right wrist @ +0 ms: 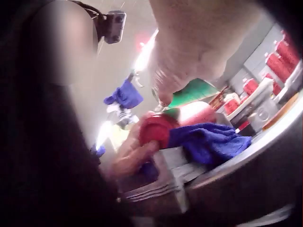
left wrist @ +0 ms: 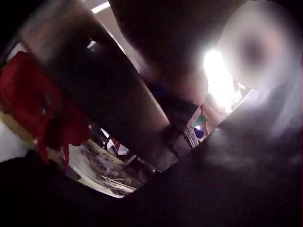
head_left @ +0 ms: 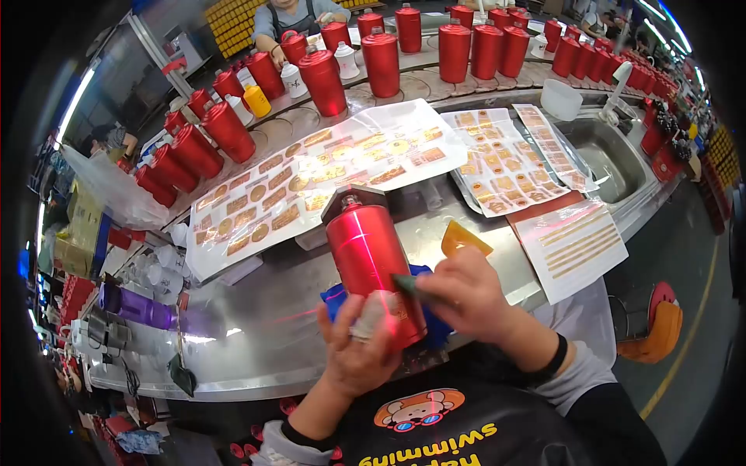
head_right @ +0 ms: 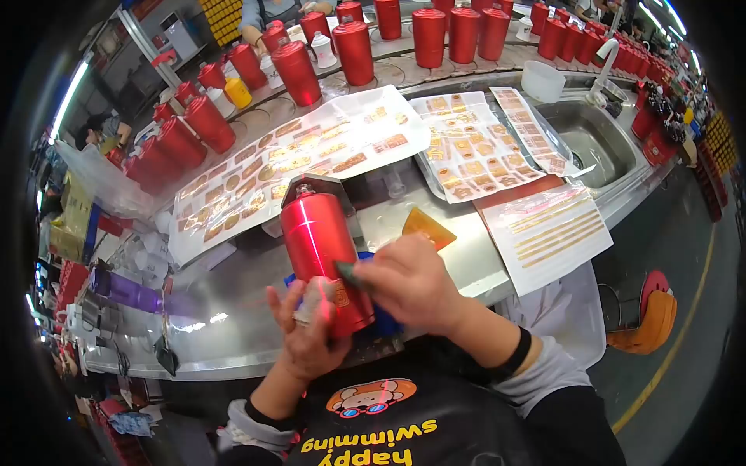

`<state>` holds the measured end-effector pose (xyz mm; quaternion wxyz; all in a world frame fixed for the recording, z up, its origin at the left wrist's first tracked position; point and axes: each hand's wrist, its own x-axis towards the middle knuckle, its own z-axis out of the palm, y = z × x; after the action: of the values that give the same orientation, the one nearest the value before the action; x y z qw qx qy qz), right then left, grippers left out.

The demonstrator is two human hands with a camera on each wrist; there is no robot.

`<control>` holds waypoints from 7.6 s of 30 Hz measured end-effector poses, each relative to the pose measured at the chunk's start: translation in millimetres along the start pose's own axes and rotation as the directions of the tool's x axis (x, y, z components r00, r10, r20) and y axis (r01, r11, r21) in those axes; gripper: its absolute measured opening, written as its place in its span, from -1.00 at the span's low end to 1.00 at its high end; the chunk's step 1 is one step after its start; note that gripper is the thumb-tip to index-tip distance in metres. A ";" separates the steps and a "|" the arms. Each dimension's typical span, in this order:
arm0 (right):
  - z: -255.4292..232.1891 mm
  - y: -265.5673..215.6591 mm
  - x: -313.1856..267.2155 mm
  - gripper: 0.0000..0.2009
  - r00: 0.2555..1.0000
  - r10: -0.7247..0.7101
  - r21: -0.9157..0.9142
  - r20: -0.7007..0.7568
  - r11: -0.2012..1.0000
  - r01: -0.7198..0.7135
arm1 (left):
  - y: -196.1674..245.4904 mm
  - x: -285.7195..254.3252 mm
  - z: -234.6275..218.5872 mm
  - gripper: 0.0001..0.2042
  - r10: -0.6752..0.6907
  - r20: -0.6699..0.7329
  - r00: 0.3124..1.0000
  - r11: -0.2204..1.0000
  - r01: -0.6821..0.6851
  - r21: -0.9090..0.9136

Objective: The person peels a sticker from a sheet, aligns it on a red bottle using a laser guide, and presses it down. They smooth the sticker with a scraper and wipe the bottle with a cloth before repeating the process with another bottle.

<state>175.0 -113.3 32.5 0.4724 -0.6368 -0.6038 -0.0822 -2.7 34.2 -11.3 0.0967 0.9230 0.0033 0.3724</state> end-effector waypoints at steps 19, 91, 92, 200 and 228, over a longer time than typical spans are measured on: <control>3.0 10.8 16.8 -0.80 0.961 0.273 0.217 0.036 0.937 -0.275 | 6.9 -18.6 -8.1 -0.50 0.011 -0.040 0.999 0.997 -0.008 0.073; -19.8 -41.7 -18.7 -0.71 0.687 0.524 0.511 0.503 0.461 -0.726 | 15.7 7.0 -12.9 -0.83 -0.305 -0.029 0.952 0.903 0.279 -0.328; -18.6 -42.5 -18.5 -0.71 0.702 0.522 0.508 0.483 0.486 -0.711 | 15.0 7.5 -12.3 -0.84 -0.297 -0.037 0.954 0.907 0.270 -0.324; 0.7 -22.0 -46.3 -0.75 0.719 0.685 0.623 0.114 0.515 -0.589 | -7.9 0.3 -47.1 -0.51 -0.429 -0.091 0.899 0.653 0.239 -0.719; -27.6 -32.4 -14.5 -0.70 0.968 0.249 0.318 -0.042 0.922 -0.223 | 53.4 108.5 -144.3 -0.46 -0.628 -0.420 0.655 -0.369 -0.726 -0.580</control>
<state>156.7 -148.4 53.9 0.5972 -0.6187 -0.5084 0.0454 -27.1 15.6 174.5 0.7733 0.1216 -0.3253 0.5304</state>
